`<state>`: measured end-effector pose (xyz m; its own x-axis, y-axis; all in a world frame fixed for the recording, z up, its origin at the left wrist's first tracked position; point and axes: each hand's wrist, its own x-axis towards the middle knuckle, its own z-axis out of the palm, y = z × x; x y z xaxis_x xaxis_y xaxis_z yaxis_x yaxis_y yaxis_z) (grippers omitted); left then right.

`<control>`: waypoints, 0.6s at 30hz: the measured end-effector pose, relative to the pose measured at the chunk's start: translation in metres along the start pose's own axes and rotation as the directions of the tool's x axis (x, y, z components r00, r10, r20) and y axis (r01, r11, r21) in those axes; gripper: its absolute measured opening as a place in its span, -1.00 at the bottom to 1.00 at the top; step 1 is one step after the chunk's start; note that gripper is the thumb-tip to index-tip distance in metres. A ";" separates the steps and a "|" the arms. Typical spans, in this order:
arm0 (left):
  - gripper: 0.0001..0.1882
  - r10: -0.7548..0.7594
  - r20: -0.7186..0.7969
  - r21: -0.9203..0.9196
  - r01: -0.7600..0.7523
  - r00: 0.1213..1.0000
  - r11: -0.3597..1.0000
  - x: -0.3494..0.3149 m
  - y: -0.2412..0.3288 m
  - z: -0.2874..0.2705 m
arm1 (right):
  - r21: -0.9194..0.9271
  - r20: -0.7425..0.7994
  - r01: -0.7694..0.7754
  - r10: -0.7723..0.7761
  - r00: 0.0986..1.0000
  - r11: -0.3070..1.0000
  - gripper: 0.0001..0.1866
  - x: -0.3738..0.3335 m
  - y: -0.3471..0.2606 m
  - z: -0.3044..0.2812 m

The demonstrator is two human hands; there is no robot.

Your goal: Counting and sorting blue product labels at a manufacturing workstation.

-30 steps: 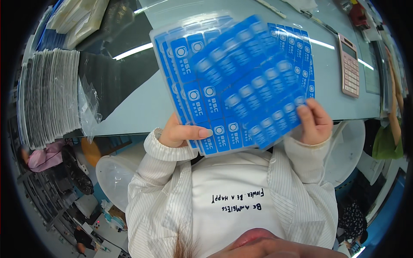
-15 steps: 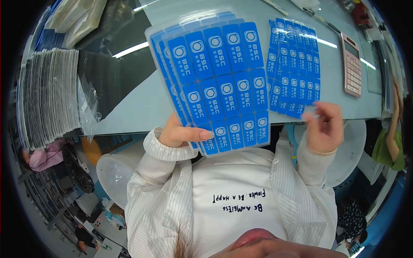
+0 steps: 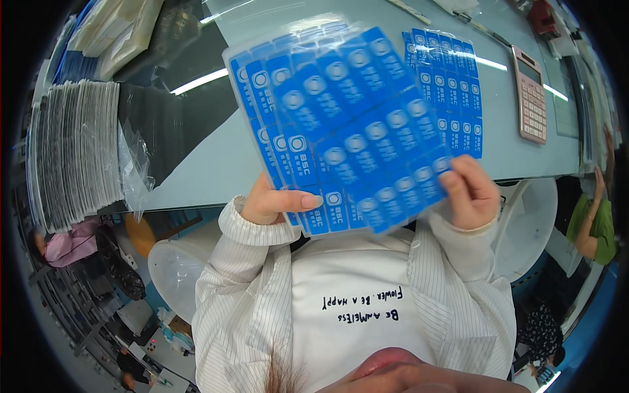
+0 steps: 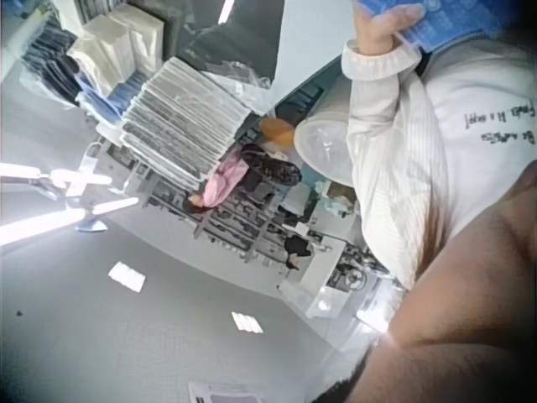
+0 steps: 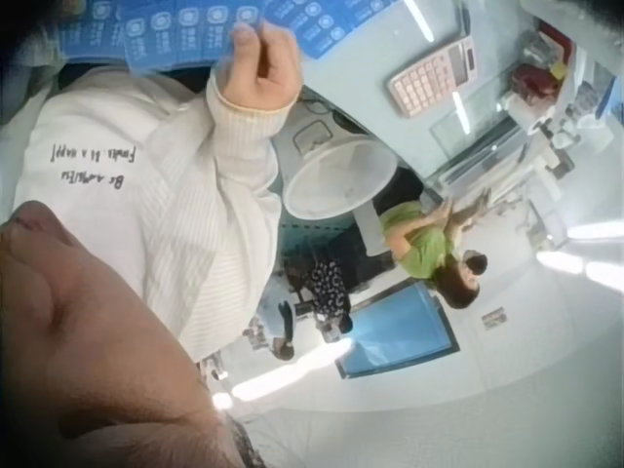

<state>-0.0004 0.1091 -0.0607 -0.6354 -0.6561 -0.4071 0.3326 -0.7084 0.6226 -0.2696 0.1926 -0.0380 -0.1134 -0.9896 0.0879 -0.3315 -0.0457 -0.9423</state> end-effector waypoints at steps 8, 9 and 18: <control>-0.17 0.004 0.024 0.087 -0.006 1.000 0.996 0.002 0.002 0.000 | -0.426 -0.538 -0.247 -0.024 0.842 0.870 -0.67 0.014 0.029 -0.034; -0.17 -0.002 0.019 0.098 0.000 1.000 0.995 0.002 0.002 0.001 | -0.646 -0.520 -0.304 -0.113 0.847 0.700 -0.61 0.018 0.021 -0.029; -0.16 0.028 0.045 0.092 -0.032 0.999 0.995 0.001 -0.001 -0.004 | -0.125 0.100 0.023 -0.011 0.995 0.992 -0.63 0.002 -0.019 0.007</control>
<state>0.0008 0.1078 -0.0642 -0.6566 -0.6631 -0.3594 0.2871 -0.6604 0.6939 -0.2570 0.1907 -0.0225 -0.0155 -0.9977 0.0653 -0.4483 -0.0514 -0.8924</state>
